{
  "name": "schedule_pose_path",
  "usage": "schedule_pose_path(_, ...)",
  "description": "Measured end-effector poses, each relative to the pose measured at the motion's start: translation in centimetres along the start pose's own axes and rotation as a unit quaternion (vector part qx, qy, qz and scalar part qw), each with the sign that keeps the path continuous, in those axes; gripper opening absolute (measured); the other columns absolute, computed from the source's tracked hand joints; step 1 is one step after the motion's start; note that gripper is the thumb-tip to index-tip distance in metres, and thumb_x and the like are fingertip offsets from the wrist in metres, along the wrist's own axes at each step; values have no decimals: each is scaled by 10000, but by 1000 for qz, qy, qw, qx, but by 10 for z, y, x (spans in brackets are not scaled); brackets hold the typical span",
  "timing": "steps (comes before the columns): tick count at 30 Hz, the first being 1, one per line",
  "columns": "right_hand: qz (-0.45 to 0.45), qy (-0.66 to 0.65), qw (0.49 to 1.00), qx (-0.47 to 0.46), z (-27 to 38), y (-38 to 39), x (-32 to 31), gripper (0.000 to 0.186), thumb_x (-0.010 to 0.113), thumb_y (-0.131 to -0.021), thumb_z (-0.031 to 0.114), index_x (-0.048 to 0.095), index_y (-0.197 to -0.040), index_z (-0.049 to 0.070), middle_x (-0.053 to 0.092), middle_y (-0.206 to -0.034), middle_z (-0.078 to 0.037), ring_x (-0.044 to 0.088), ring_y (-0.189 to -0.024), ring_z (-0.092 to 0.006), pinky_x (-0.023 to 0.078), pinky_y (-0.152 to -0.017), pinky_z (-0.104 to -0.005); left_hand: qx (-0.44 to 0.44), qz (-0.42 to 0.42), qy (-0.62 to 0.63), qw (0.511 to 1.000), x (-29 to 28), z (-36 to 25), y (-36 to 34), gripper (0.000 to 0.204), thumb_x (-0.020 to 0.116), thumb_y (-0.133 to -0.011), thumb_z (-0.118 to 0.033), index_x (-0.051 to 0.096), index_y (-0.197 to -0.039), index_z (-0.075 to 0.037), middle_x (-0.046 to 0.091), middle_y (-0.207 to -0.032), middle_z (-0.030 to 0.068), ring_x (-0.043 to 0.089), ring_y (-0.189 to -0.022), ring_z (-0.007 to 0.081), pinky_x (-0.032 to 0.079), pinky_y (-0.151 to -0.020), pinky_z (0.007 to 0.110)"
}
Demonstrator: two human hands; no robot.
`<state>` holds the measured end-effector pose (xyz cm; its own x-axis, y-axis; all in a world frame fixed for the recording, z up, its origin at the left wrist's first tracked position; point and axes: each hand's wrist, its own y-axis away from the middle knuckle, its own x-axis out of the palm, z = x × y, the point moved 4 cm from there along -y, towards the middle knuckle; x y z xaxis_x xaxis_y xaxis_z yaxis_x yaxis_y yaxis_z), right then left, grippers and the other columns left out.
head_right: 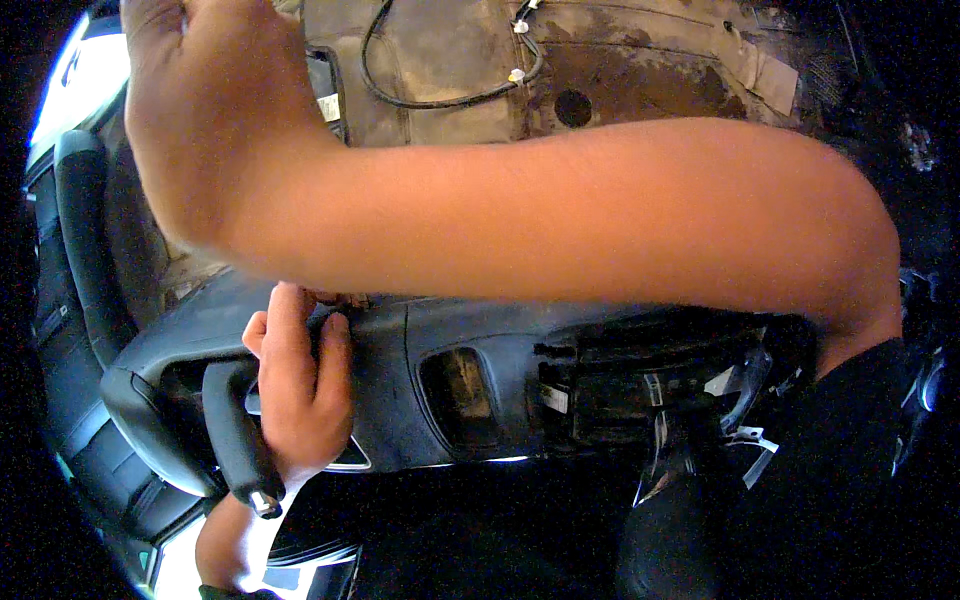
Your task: The person sits on the car floor and uses a pry tool to detach the center console trim and gear shift cover. They remove the trim piece and set it aside, exposing the underlying components.
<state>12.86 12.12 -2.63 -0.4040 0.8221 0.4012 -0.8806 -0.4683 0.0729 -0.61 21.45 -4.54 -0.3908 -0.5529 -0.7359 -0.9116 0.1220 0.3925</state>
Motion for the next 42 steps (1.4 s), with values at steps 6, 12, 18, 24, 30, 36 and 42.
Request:
schedule_pose_path(6, -5, 2, 1000, 15, 10, 5, -3, 621, 303, -1027, 586, 490, -758, 58, 452, -578, -26, 482, -549, -155, 421, -555, -329, 1, -6, 8, 1000, -2, 3, 0, 308, 487, -877, 22, 563, -1164, -59, 627, -928, 114, 568, -944, 257, 256, -891, 399)
schedule_pose_path(12, -9, 2, 1000, 24, 18, 10, -2, 623, 297, -1031, 578, 498, -773, 47, 467, -583, -36, 499, -562, -166, 431, -573, -337, 9, 1, 18, 1000, -3, 10, 2, 384, 497, -869, 26, 576, -1232, -70, 668, -927, 142, 616, -882, 283, 297, -860, 380)
schedule_pose_path(18, -67, -53, 995, 49, 25, 14, -24, 626, 290, -1036, 569, 506, -788, 36, 483, -588, -46, 516, -576, -177, 442, -591, -345, 41, -1, 19, 999, 2, 5, -4, 448, 493, -857, 34, 569, -1282, -87, 672, -916, 148, 623, -836, 293, 319, -830, 394)
schedule_pose_path(24, -137, -170, 975, 32, -47, -25, -21, 524, 314, -1043, 535, 431, -747, 119, 407, -547, -9, 405, -419, -141, 352, -392, -315, -32, 22, 26, 999, 0, 7, -1, 476, 499, -856, -2, 554, -1324, -73, 709, -927, 149, 652, -887, 290, 321, -890, 396)
schedule_pose_path(30, -311, -2, 950, -5, -63, -28, -31, 512, 358, -1020, 572, 401, -742, 144, 340, -510, 14, 359, -383, -133, 294, -361, -306, -34, 21, -3, 999, 5, 4, -3, 452, 488, -883, -51, 544, -1331, -31, 695, -1010, 165, 632, -968, 302, 288, -954, 410)
schedule_pose_path(36, -264, -166, 930, 196, -100, -29, -51, 459, 359, -1039, 524, 426, -809, 133, 285, -605, 50, 227, -482, -74, 212, -423, -252, -2, -3, -87, 996, 11, 7, 0, 492, 453, -909, -68, 500, -1398, -103, 629, -1158, 103, 551, -1153, 243, 261, -1002, 390)
schedule_pose_path(42, -309, -197, 894, 259, -136, -27, -67, 452, 355, -1039, 526, 408, -811, 139, 265, -612, 51, 226, -483, -78, 200, -419, -242, -45, 74, -95, 992, 8, -5, -5, 468, 440, -904, -54, 522, -1362, -101, 632, -1139, 103, 550, -1140, 250, 264, -974, 414)
